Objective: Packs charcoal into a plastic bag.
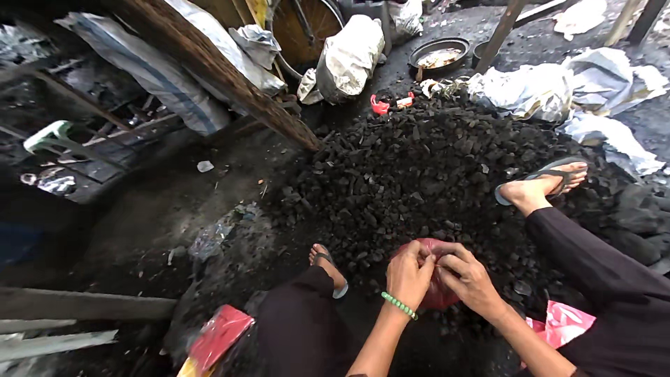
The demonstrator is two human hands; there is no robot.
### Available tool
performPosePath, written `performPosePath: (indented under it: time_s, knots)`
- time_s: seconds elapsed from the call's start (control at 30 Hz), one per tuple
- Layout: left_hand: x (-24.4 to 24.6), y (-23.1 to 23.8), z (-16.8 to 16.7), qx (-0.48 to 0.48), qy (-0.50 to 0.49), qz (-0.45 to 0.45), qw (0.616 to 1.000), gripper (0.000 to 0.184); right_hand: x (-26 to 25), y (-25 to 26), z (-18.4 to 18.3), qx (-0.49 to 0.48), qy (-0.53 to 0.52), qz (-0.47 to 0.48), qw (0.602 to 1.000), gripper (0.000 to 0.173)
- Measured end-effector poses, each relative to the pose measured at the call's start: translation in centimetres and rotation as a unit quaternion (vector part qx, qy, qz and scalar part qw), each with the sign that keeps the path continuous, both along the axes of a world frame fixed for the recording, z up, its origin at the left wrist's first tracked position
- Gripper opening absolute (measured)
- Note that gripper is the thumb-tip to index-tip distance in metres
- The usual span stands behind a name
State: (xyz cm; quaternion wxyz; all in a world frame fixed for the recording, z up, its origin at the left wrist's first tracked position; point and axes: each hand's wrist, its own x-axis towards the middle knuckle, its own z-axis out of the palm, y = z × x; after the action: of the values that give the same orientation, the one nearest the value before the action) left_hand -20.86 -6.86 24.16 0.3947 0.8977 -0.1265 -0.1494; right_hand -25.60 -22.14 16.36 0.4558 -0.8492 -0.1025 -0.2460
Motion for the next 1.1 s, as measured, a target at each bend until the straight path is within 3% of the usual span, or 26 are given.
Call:
performPosePath:
  time_s: [0.1, 0.17, 0.23, 0.3, 0.4, 0.47, 0.5, 0.57, 0.63, 0.73, 0.8, 0.9, 1.03, 1.1]
  knots:
    - [-0.4, 0.0, -0.3, 0.026, -0.056, -0.067, 0.996, 0.027, 0.2, -0.9, 0.1, -0.002, 0.031, 0.02, 0.999, 0.018]
    - [-0.5, 0.0, 0.0, 0.057, -0.042, -0.094, 0.993, 0.032, 0.3, -1.2, 0.0, -0.004, 0.04, 0.03, 0.999, 0.016]
    - [-0.4, 0.1, 0.0, 0.045, 0.011, -0.099, 0.994, 0.034, 0.3, -1.4, -0.1, -0.021, 0.04, 0.037, 0.998, 0.014]
    - [-0.3, 0.3, -0.2, -0.061, 0.135, -0.058, 0.987, 0.032, 0.1, -1.3, 0.1, -0.038, 0.036, 0.045, 0.998, 0.014]
    - [-0.6, 0.4, -0.4, -0.298, 0.329, 0.084, 0.892, 0.026, 0.0, -1.6, 0.4, -0.015, 0.025, 0.06, 0.998, 0.014]
    - [-0.8, 0.6, -0.6, -0.39, 0.381, 0.125, 0.829, 0.029, -0.1, -2.1, 1.4, 0.035, 0.077, 0.083, 0.993, 0.022]
    - [-1.0, 0.8, -0.7, -0.409, 0.387, 0.12, 0.817, 0.03, -0.2, -2.3, 2.0, 0.052, 0.11, 0.088, 0.989, 0.031]
    - [-1.3, 1.1, -0.6, -0.388, 0.373, 0.076, 0.84, 0.026, -0.2, -2.0, 2.2, 0.049, 0.104, 0.074, 0.991, 0.039]
    - [-1.5, 1.3, -0.4, -0.319, 0.322, 0.002, 0.891, 0.022, -0.2, -1.5, 1.7, 0.025, 0.033, 0.042, 0.998, 0.035]
    - [-1.1, 1.8, 0.8, -0.131, 0.14, -0.117, 0.974, 0.027, -0.1, -0.8, 1.5, -0.024, -0.072, -0.002, 0.997, 0.032]
    - [-1.0, 1.9, 1.2, -0.054, -0.01, -0.128, 0.99, 0.027, 0.0, -0.3, 1.8, -0.061, -0.119, -0.022, 0.991, 0.03]
    - [-0.4, 2.8, -0.3, -0.03, -0.159, -0.106, 0.981, 0.027, -0.4, -1.0, 3.2, -0.09, -0.134, -0.03, 0.986, 0.027]
    - [1.3, 4.9, -2.0, 0.058, -0.087, -0.093, 0.99, 0.029, -1.5, -3.7, 2.4, -0.126, -0.085, -0.053, 0.987, 0.032]
    - [1.2, 4.6, -1.0, 0.029, -0.057, -0.081, 0.995, 0.028, -1.5, -4.3, 1.8, -0.124, -0.056, -0.059, 0.989, 0.037]
